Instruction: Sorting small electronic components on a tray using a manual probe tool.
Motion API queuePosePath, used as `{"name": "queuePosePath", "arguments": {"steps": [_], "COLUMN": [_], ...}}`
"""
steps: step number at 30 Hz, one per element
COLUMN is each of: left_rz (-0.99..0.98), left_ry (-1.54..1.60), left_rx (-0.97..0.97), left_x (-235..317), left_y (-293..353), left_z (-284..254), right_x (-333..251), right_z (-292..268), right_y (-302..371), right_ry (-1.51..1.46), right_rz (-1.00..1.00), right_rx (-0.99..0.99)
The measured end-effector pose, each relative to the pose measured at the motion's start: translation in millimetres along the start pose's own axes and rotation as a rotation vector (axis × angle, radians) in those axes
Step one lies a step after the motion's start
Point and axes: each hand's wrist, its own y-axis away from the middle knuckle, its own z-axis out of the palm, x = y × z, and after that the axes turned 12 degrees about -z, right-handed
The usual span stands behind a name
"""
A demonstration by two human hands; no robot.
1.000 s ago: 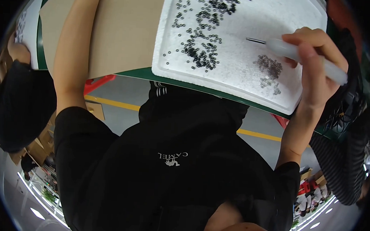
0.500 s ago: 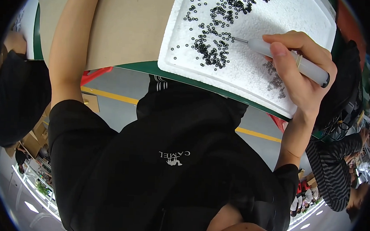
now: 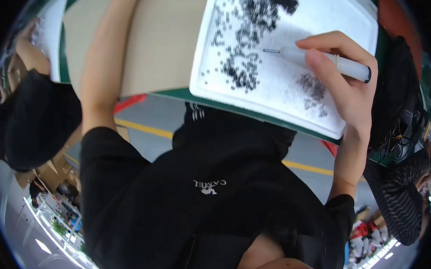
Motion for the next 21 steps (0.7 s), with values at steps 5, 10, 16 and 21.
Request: {"name": "queuePosePath", "arguments": {"steps": [5,10,16,21], "left_rz": [-0.513,-0.593,-0.522,-0.452], "left_ry": [0.537,1.197,1.287,1.278], "left_rx": [-0.069,-0.376,-0.481,-0.508], "left_x": [-3.8,115.8,210.4,243.1], "left_y": [-4.2,14.4,37.2,46.3], "left_z": [-0.7,7.2,13.6,25.4], "right_x": [6.2,10.8,-6.7,8.5], "right_z": [-7.5,-13.9,-15.7,-21.6], "right_y": [1.3,20.0,13.8,10.1], "right_ry": [-0.270,-0.067,0.150,0.286], "right_rz": [-0.007,-0.069,-0.134,-0.293], "right_rx": [0.248,0.431,0.517,0.677]}}
